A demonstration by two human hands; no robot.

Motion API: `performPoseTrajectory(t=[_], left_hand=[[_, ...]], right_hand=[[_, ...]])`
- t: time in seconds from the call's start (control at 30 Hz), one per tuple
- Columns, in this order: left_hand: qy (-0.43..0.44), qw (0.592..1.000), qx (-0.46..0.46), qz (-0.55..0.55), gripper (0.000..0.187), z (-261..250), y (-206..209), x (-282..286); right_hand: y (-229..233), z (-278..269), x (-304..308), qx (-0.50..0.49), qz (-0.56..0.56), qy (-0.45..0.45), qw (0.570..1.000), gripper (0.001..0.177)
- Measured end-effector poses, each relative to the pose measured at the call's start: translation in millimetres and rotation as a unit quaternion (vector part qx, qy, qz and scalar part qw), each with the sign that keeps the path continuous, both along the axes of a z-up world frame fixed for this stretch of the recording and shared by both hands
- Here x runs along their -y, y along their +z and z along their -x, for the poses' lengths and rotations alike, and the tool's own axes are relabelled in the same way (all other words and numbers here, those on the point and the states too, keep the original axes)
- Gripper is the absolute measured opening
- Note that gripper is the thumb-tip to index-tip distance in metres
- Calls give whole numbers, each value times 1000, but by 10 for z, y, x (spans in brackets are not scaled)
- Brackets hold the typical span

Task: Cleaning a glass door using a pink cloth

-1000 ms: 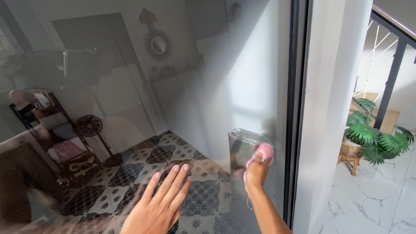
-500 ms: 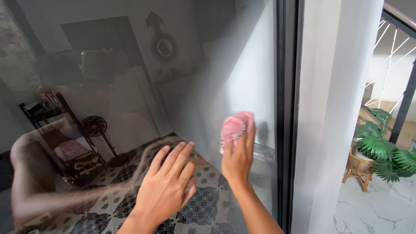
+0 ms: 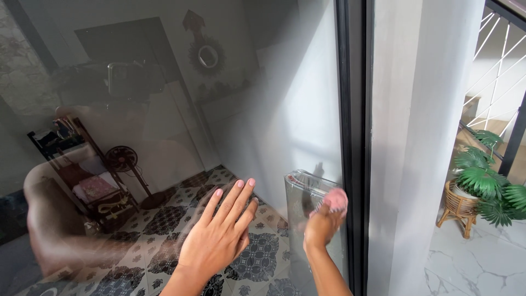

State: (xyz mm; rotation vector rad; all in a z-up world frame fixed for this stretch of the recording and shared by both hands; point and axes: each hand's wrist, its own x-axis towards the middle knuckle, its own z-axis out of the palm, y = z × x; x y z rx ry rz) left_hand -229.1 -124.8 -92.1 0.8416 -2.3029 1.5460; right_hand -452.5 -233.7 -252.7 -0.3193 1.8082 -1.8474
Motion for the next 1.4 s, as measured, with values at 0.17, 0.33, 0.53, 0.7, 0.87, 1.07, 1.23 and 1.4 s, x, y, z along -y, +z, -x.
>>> performPoseTrajectory(t=[0.17,0.33,0.53,0.7,0.87,1.07,1.23,1.4], left_hand=[[-12,1000,-10,2,62,-15,-17,7],[-15,1000,-12,12,57,-10,1,-23],[-8,1000,-4,27,56,-23,10,-35],[-10,1000,-5,22,56,-17,10,-38],[-9,1000,-7,24,57,-37,0,-45],[-8,1000,-16,14,56,-45,-32,-45],[-15,999,-28,22,55,-46,-20,-91],[-43,989,-143,-2,40,212,-108,-94]], right_hand=[[1467,-434,-621,-437,288,6,852,53],[1252,-137,-578,-466,280,46,838,58],[-372,347,51,-169,6,-10,986,62],[-324,473,45,-109,-36,-11,993,72],[1155,583,-170,-301,235,-100,919,62],[1318,865,98,-369,169,-71,911,48],[-288,856,72,-310,50,-65,947,43],[-1321,947,87,-209,-100,26,972,62]])
